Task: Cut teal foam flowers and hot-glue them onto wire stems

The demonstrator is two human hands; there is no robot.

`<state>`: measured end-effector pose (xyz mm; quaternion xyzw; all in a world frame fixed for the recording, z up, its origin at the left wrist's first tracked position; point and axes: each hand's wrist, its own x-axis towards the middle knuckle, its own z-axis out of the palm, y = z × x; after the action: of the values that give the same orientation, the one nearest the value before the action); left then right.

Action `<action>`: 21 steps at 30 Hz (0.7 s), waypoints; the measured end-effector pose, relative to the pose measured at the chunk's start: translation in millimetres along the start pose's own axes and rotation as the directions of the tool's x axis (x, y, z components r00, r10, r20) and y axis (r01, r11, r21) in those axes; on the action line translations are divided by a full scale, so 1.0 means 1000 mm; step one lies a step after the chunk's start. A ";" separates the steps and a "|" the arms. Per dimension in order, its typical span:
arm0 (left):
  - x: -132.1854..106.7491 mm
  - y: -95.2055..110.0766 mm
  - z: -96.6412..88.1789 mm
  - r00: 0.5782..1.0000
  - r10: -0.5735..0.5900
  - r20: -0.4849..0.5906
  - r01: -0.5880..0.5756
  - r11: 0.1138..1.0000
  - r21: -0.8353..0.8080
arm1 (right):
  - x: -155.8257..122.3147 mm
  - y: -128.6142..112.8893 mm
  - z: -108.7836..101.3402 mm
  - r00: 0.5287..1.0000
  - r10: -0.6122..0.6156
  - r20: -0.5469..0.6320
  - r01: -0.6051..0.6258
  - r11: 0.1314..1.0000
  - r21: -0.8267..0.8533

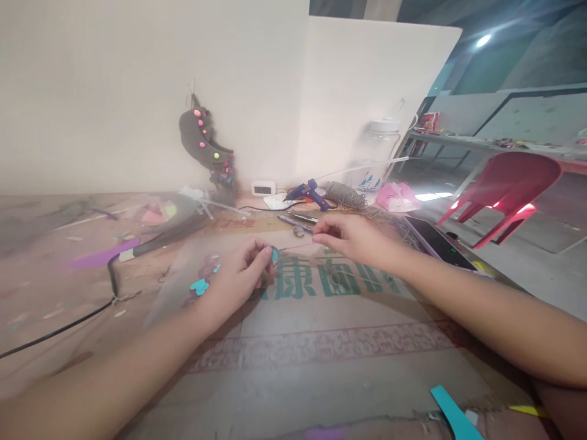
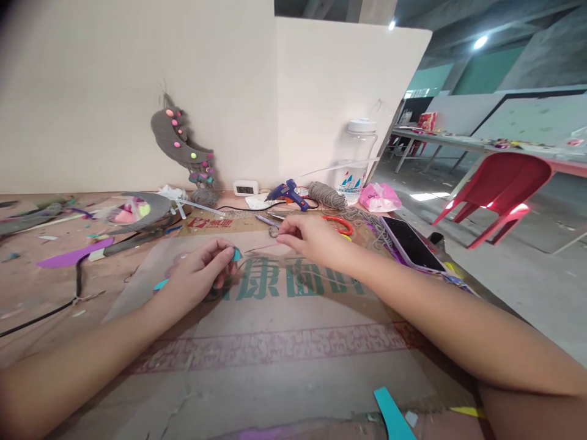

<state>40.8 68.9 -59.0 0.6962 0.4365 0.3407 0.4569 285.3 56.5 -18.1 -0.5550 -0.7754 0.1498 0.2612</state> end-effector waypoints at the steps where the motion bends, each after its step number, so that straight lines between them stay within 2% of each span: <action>1: 0.000 0.000 0.000 1.000 0.004 -0.007 -0.004 1.000 0.007 | 0.002 0.004 0.000 1.000 0.021 -0.022 -0.021 1.000 0.009; 4: 0.001 0.000 0.000 0.999 0.033 -0.027 -0.033 0.999 0.016 | 0.007 0.018 0.004 0.996 0.082 0.015 -0.084 0.993 0.089; 7: 0.000 0.003 0.000 0.998 0.040 -0.055 -0.038 0.999 0.037 | 0.011 0.030 -0.001 0.995 0.078 0.061 -0.087 0.982 0.168; 9: 0.000 0.006 0.000 0.997 0.034 -0.073 -0.029 0.997 0.077 | 0.012 0.037 -0.010 0.983 0.055 0.175 -0.096 0.968 0.233; 12: -0.001 0.008 -0.001 0.997 0.019 -0.079 -0.011 0.995 0.100 | 0.006 0.046 -0.021 0.902 -0.059 0.427 -0.134 0.903 0.408; 14: 0.000 0.007 -0.002 0.997 -0.001 -0.081 0.008 0.996 0.087 | 0.001 0.051 -0.024 0.849 -0.155 0.506 -0.182 0.812 0.554; 16: 0.002 0.003 -0.004 0.996 -0.022 -0.083 0.026 0.998 0.057 | -0.003 0.054 -0.026 0.830 -0.205 0.519 -0.244 0.704 0.667; 18: 0.005 -0.002 -0.006 0.995 -0.040 -0.092 0.042 0.999 0.023 | -0.005 0.054 -0.029 0.852 -0.189 0.487 -0.262 0.653 0.711; 19: 0.006 -0.004 -0.007 0.994 -0.052 -0.099 0.053 0.999 0.011 | -0.006 0.054 -0.031 0.880 -0.163 0.446 -0.229 0.677 0.699; 21: 0.007 -0.009 -0.008 0.989 -0.080 -0.124 0.081 0.997 0.005 | -0.008 0.052 -0.035 0.941 -0.120 0.317 -0.100 0.796 0.597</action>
<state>34.2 80.2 -63.6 0.6580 0.4934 0.3623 0.4386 348.0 64.5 -19.0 -0.4039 -0.7227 0.4812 0.2880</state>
